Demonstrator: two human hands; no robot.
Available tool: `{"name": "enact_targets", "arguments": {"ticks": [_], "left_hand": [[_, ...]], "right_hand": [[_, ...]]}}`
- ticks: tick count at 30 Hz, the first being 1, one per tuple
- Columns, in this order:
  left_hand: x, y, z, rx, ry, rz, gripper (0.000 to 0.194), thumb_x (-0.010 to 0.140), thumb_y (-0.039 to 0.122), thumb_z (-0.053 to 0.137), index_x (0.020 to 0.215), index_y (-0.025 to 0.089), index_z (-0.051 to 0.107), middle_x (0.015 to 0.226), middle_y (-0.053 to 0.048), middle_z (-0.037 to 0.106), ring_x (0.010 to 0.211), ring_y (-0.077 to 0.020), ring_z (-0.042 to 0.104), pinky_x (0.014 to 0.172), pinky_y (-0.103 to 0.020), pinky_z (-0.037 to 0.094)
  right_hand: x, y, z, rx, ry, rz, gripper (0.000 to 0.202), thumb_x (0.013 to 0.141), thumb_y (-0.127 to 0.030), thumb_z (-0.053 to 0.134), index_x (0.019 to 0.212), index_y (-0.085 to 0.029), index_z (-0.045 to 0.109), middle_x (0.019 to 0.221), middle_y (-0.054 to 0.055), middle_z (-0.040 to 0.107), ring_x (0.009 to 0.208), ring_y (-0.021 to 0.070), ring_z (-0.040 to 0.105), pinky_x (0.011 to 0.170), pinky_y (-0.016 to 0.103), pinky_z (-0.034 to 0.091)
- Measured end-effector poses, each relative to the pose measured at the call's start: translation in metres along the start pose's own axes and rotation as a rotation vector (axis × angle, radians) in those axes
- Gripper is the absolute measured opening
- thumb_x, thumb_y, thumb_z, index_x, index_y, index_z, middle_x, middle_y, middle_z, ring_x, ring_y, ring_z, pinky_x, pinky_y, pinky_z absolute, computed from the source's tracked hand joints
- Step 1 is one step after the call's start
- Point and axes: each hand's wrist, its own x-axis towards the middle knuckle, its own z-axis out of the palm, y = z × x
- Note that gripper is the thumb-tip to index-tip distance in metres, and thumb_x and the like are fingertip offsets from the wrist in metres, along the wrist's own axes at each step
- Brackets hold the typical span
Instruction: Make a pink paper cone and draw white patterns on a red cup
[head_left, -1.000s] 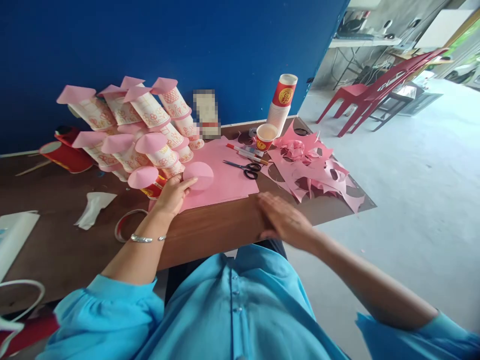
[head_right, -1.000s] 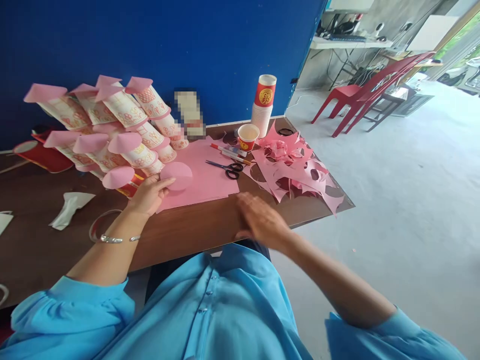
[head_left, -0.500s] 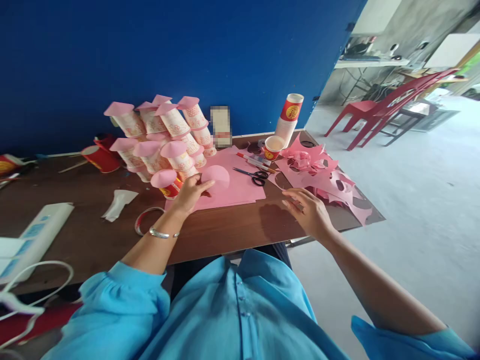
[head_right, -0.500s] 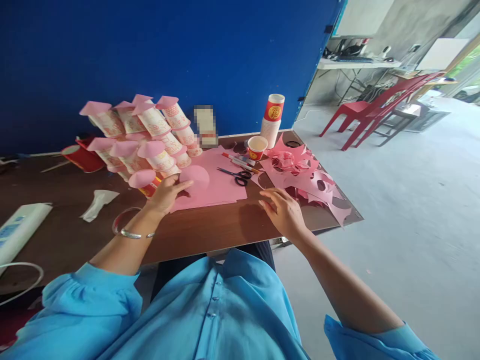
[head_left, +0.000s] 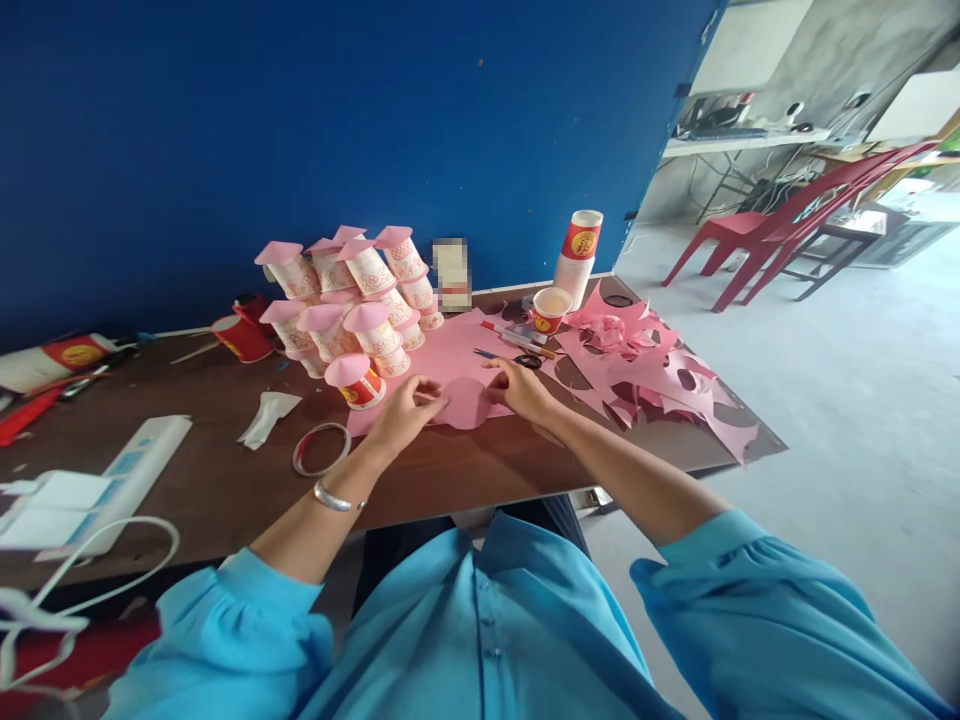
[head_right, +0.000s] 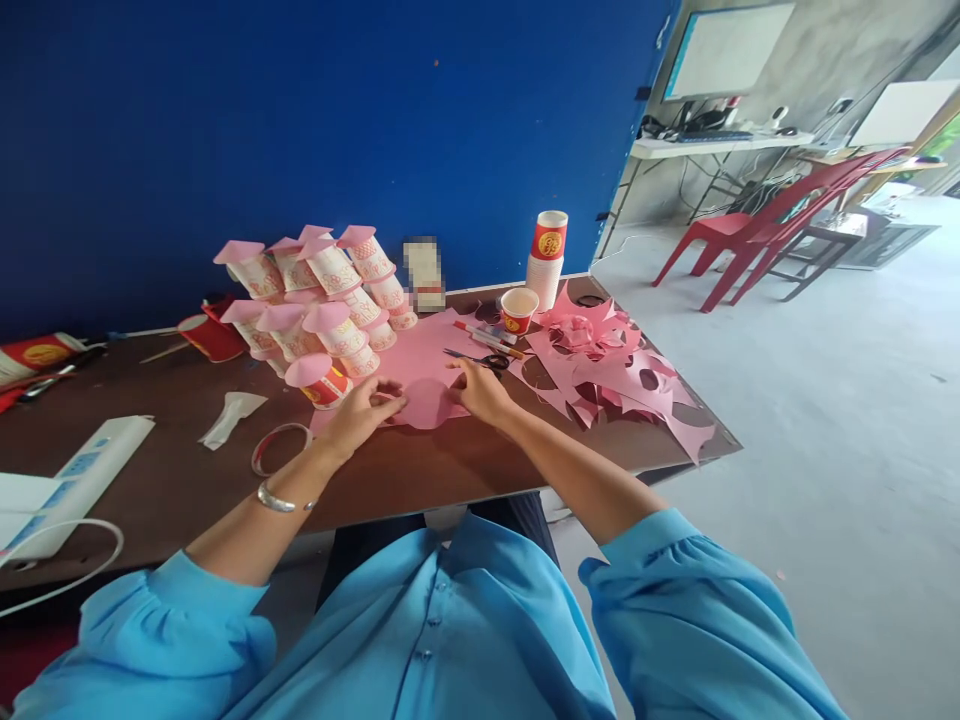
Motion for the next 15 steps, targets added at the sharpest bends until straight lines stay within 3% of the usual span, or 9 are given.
{"name": "enact_targets", "arguments": {"ticks": [1,3,6,10,13,15], "left_hand": [[0.001,-0.005,-0.003,0.116,0.083,0.093,0.042,0.065,0.039,0.097,0.094,0.019,0.073,0.096,-0.005,0.077,0.075,-0.0179,0.071,0.07,-0.033,0.062],[0.003,-0.012,-0.007,0.326,0.126,0.311,0.032,0.076,0.031,0.089,0.103,0.021,0.074,0.105,-0.006,0.076,0.081,-0.0177,0.072,0.078,-0.035,0.065],[0.006,-0.013,-0.005,0.453,0.017,0.501,0.02,0.091,0.028,0.079,0.11,0.022,0.074,0.106,-0.006,0.075,0.081,-0.0172,0.073,0.077,-0.033,0.066],[0.019,-0.007,0.006,0.524,-0.062,0.582,0.011,0.098,0.024,0.073,0.109,0.021,0.074,0.104,-0.005,0.076,0.078,-0.0162,0.073,0.076,-0.032,0.065],[0.031,-0.003,0.013,0.55,-0.049,0.611,0.011,0.096,0.02,0.073,0.107,0.021,0.075,0.101,-0.004,0.075,0.079,-0.0166,0.072,0.076,-0.032,0.064],[0.037,-0.003,0.016,0.553,-0.03,0.626,0.012,0.096,0.019,0.072,0.108,0.021,0.075,0.101,-0.004,0.075,0.079,-0.0165,0.072,0.077,-0.032,0.064]], "right_hand": [[-0.001,0.001,0.001,-0.061,0.005,-0.012,0.043,0.083,-0.009,0.082,0.125,-0.02,0.077,0.082,0.0,0.082,0.078,0.0202,0.077,0.081,0.032,0.06],[-0.003,0.0,0.0,-0.179,0.025,-0.046,0.035,0.082,-0.007,0.083,0.114,-0.022,0.081,0.093,0.004,0.085,0.089,0.0225,0.079,0.088,0.033,0.061],[-0.005,-0.004,-0.014,-0.331,0.105,-0.109,0.021,0.092,-0.016,0.081,0.11,-0.026,0.083,0.121,0.008,0.085,0.11,0.0254,0.079,0.097,0.035,0.06],[0.006,-0.005,-0.056,-0.467,0.273,-0.111,0.02,0.102,-0.021,0.068,0.115,-0.028,0.083,0.127,0.008,0.083,0.113,0.0271,0.077,0.094,0.037,0.06],[0.02,0.001,-0.093,-0.525,0.408,-0.057,0.029,0.102,-0.026,0.069,0.129,-0.024,0.079,0.134,0.012,0.079,0.106,0.03,0.077,0.086,0.04,0.06],[0.028,0.007,-0.111,-0.59,0.565,-0.003,0.034,0.098,-0.026,0.073,0.131,-0.025,0.078,0.137,0.012,0.077,0.102,0.0297,0.077,0.078,0.038,0.058]]}}
